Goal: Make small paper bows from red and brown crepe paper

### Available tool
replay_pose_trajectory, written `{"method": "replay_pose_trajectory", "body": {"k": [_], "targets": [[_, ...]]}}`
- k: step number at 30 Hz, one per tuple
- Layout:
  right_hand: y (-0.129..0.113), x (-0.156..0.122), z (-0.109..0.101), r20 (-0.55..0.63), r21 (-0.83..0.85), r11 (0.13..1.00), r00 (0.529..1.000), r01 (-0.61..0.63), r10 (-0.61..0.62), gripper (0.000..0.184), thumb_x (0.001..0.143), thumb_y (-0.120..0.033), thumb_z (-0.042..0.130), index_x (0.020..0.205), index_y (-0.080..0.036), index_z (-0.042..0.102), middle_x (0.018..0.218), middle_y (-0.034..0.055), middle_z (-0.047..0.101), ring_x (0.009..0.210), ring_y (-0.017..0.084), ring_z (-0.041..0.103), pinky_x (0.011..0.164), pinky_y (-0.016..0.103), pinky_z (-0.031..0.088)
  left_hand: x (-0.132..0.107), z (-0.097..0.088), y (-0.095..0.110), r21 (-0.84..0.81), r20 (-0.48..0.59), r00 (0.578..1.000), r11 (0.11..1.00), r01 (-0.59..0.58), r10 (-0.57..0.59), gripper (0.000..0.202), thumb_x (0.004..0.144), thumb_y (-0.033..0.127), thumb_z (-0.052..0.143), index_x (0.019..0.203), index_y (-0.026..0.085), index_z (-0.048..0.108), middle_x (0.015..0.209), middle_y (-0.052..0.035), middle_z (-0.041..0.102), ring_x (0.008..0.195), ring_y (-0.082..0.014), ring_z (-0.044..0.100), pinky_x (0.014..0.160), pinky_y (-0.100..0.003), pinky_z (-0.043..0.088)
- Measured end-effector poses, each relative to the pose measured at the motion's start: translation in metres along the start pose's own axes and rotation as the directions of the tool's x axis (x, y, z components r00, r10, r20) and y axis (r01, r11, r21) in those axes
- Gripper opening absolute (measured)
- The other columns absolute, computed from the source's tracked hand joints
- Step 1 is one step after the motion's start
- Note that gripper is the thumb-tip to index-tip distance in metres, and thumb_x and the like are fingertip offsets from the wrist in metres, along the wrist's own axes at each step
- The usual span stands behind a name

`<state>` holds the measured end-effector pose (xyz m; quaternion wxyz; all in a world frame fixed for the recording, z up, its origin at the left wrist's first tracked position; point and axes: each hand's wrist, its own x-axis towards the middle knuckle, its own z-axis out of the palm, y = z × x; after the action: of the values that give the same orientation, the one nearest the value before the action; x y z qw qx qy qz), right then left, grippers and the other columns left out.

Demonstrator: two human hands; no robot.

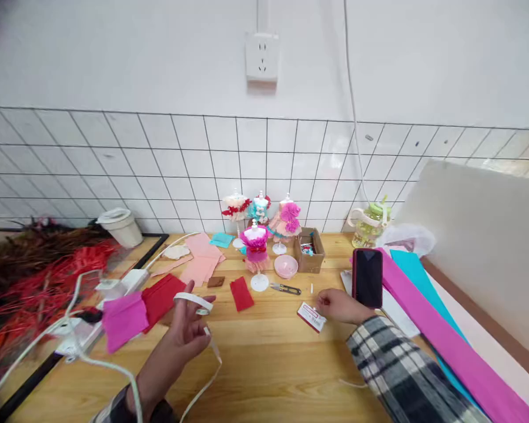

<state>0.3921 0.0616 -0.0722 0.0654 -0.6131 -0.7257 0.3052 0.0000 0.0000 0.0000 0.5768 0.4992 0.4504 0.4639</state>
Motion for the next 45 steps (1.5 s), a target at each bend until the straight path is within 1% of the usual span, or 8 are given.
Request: {"method": "replay_pose_trajectory", "body": {"k": [11,19,22,26,30,33,40,45], "targets": [[0.007,0.023,0.011,0.031,-0.065,0.99,0.992,-0.124,0.126,0.019,0.074,-0.035,0.059,0.072,-0.016,0.062,0.072,0.0046,0.068,0.067,0.017,0.06,0.056,0.024,0.039,-0.003,0.001,-0.006,-0.047,-0.003,1.0,0.999,-0.014,0.014,0.107,0.068,0.013,0.064,0.145,0.04,-0.006,0.142,-0.0125,0.036,0.06,-0.0028,0.045,0.06,-0.023,0.04],[-0.004,-0.011,-0.003,-0.012,0.144,0.947,0.956,-0.287,0.292,0.066,0.07,-0.065,0.058,0.117,-0.018,0.049,0.075,0.007,0.064,0.06,0.02,0.059,0.04,0.023,0.036,-0.001,0.0,-0.006,-0.045,0.018,1.0,0.999,-0.01,0.011,0.106,0.069,0.012,0.063,0.144,0.042,-0.005,0.142,-0.0129,0.036,0.059,-0.0029,0.046,0.056,-0.022,0.04],[0.013,-0.026,-0.005,0.037,0.262,0.934,0.969,-0.245,0.243,0.075,0.073,-0.07,0.052,0.126,-0.017,0.048,0.073,0.0053,0.066,0.066,0.021,0.063,0.055,0.029,0.047,-0.001,0.0,-0.007,-0.063,0.008,1.0,0.998,-0.007,0.008,0.106,0.069,0.013,0.064,0.144,0.042,-0.006,0.139,-0.0124,0.04,0.059,-0.0028,0.046,0.057,-0.022,0.041],[0.032,-0.05,-0.018,-0.062,0.348,0.934,0.991,-0.087,0.115,0.062,0.072,-0.065,0.057,0.114,-0.019,0.061,0.111,0.0095,0.067,0.105,0.027,0.061,0.089,0.033,0.047,-0.001,0.005,-0.007,-0.085,0.033,0.999,0.996,-0.005,0.008,0.109,0.068,0.013,0.066,0.143,0.043,-0.007,0.139,-0.0106,0.04,0.06,-0.0028,0.047,0.059,-0.022,0.042],[0.03,-0.08,-0.043,-0.232,0.198,0.965,0.948,-0.175,0.22,0.051,0.069,-0.062,0.06,0.101,-0.023,0.069,0.109,0.0081,0.069,0.102,0.031,0.062,0.089,0.039,0.048,-0.003,0.009,-0.003,-0.103,0.043,0.999,0.995,-0.003,0.008,0.11,0.07,0.014,0.069,0.143,0.044,-0.008,0.14,-0.0105,0.039,0.061,-0.0026,0.049,0.06,-0.021,0.043],[-0.003,-0.099,-0.048,-0.406,0.183,0.955,0.867,-0.234,0.29,0.051,0.07,-0.062,0.06,0.102,-0.023,0.068,0.103,0.0095,0.07,0.09,0.031,0.065,0.078,0.041,0.052,-0.003,0.013,0.0,-0.124,0.078,0.997,0.992,0.013,-0.003,0.115,0.069,0.017,0.072,0.142,0.045,-0.013,0.144,-0.012,0.034,0.071,-0.0063,0.057,0.067,-0.025,0.047],[-0.156,-0.075,0.028,-0.233,0.68,0.68,0.96,0.274,-0.154,0.057,0.084,-0.052,0.054,0.134,-0.025,0.046,0.133,0.0112,0.053,0.122,0.024,0.049,0.1,0.041,0.041,0.0,0.04,0.003,-0.222,0.215,0.976,0.975,0.014,0.035,0.121,0.068,0.022,0.076,0.14,0.047,-0.017,0.152,-0.0128,0.02,0.094,-0.0179,0.064,0.083,-0.033,0.05],[-0.195,-0.036,0.063,-0.16,0.888,0.406,0.973,0.216,-0.167,0.044,0.081,-0.055,0.056,0.1,-0.017,0.065,0.086,0.0071,0.068,0.079,0.019,0.063,0.08,0.036,0.048,-0.003,0.033,-0.006,-0.24,0.183,0.98,0.97,-0.029,0.075,0.115,0.073,0.025,0.073,0.139,0.047,-0.019,0.153,-0.0135,0.017,0.095,-0.0186,0.064,0.086,-0.037,0.05]]}}
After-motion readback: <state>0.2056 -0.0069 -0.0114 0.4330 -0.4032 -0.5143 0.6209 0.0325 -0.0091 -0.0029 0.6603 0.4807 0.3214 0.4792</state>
